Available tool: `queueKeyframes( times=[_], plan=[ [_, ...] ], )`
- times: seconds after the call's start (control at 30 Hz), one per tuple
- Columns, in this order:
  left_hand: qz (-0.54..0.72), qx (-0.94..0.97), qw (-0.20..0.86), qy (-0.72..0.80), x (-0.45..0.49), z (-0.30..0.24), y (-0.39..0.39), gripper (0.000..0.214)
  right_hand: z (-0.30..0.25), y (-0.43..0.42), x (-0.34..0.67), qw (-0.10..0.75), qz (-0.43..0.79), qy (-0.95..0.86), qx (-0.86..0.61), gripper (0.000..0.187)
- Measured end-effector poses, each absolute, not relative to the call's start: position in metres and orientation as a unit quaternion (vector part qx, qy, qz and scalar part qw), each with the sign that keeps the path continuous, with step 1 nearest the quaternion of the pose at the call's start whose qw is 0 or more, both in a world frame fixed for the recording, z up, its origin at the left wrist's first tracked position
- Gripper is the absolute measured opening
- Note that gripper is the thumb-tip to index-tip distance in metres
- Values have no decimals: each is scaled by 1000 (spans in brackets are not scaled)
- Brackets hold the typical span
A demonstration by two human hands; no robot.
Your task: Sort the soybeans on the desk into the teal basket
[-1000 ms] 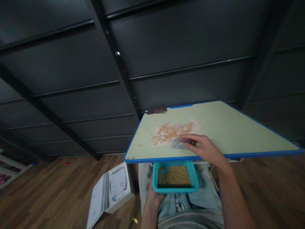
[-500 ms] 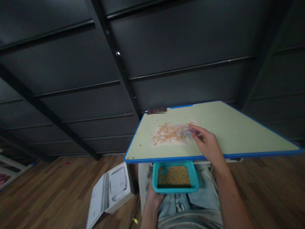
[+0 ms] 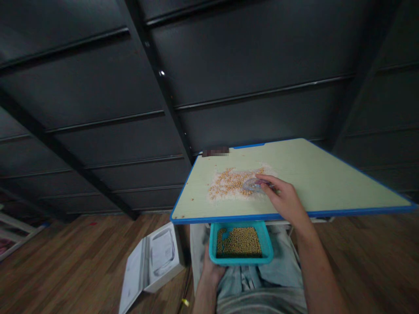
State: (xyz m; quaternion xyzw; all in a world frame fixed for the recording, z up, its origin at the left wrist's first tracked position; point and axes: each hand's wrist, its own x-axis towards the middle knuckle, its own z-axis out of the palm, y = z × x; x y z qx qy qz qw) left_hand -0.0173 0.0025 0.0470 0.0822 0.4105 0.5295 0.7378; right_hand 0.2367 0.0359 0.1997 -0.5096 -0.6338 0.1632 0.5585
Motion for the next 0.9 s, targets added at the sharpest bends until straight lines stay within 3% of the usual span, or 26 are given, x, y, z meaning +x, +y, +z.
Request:
queueKeyframes(
  times=[0.9],
  plan=[
    [518,84,755,394,-21,42,3,22,210,26,236,508,240,-681,-470,24]
  ],
)
